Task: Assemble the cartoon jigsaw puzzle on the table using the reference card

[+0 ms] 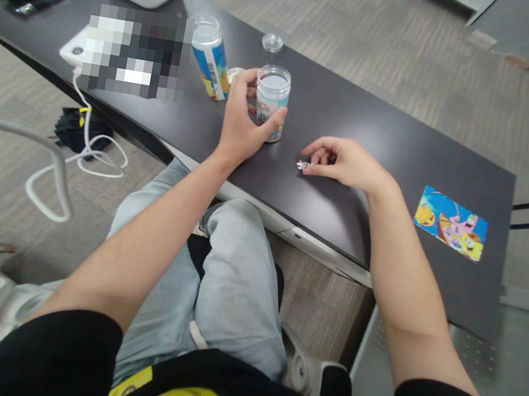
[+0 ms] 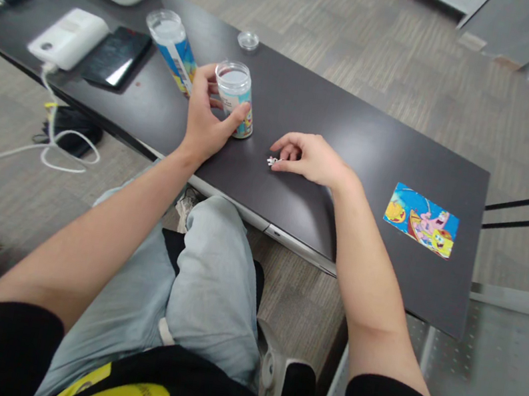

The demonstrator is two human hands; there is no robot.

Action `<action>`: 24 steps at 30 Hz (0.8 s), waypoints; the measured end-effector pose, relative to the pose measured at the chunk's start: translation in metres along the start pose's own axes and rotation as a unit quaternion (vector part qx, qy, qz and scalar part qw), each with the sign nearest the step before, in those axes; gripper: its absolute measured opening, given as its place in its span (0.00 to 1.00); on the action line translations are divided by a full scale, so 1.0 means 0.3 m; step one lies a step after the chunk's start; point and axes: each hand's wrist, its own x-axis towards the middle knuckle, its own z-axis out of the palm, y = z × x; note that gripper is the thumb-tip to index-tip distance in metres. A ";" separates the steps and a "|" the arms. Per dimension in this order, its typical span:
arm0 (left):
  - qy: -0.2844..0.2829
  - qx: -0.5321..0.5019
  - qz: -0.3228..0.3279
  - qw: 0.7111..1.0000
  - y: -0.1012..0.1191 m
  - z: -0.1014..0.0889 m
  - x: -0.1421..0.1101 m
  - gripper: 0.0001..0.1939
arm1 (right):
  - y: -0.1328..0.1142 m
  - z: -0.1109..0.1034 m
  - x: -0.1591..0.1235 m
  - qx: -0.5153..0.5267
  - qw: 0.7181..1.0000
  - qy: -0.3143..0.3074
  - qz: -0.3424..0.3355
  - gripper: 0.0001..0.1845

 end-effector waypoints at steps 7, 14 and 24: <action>0.004 0.004 0.007 1.000 -0.009 0.005 -0.005 0.55 | -0.003 0.010 0.000 -0.062 0.997 -0.013 -0.043 0.16; 0.004 0.049 0.050 0.998 0.014 0.004 -0.009 0.53 | -0.009 0.018 -0.003 -0.062 0.998 0.000 -0.031 0.15; -0.025 0.069 0.090 0.993 0.123 0.000 -0.036 0.44 | -0.054 0.022 -0.010 0.005 0.996 0.085 -0.012 0.33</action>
